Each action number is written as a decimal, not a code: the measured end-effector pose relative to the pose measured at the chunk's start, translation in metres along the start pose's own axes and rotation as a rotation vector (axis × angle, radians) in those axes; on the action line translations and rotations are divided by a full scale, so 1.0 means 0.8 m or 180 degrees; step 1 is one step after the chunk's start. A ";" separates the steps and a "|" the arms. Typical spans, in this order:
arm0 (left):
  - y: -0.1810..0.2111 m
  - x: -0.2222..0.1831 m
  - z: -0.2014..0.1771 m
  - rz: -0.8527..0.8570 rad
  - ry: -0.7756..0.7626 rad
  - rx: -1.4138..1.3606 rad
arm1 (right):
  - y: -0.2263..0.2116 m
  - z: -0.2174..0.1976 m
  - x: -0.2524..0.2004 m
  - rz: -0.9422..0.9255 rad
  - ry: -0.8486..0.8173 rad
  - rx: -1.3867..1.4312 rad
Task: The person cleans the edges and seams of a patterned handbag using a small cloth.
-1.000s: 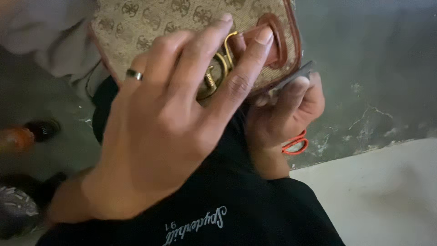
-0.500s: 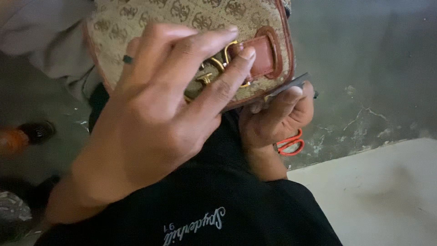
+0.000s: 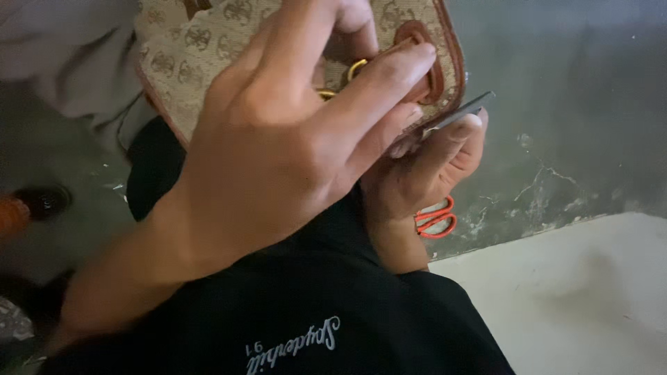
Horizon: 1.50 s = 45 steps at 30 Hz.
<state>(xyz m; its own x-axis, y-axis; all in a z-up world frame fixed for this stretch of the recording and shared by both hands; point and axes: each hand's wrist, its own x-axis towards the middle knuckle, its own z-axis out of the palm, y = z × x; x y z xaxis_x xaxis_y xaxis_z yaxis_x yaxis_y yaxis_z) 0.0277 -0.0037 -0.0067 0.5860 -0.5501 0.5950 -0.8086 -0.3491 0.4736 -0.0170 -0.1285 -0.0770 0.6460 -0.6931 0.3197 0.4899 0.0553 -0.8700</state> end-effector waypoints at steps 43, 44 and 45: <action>-0.004 0.014 -0.027 -0.0140 -0.0135 -0.0755 | 0.013 -0.036 -0.026 -0.1289 -0.0331 -0.2763; -0.004 0.015 -0.025 -0.0159 -0.0126 -0.0702 | 0.007 -0.021 -0.018 -0.0927 0.0142 -0.2516; -0.003 0.011 -0.025 -0.0200 -0.0107 -0.0631 | 0.001 -0.006 -0.013 -0.0552 0.0579 -0.2243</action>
<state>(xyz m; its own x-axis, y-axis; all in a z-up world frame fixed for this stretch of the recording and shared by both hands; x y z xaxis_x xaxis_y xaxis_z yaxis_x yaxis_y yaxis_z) 0.0358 0.0077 0.0104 0.6302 -0.5581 0.5398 -0.7423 -0.2293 0.6296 -0.0267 -0.1247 -0.0828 0.4567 -0.7613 0.4602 0.0453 -0.4968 -0.8667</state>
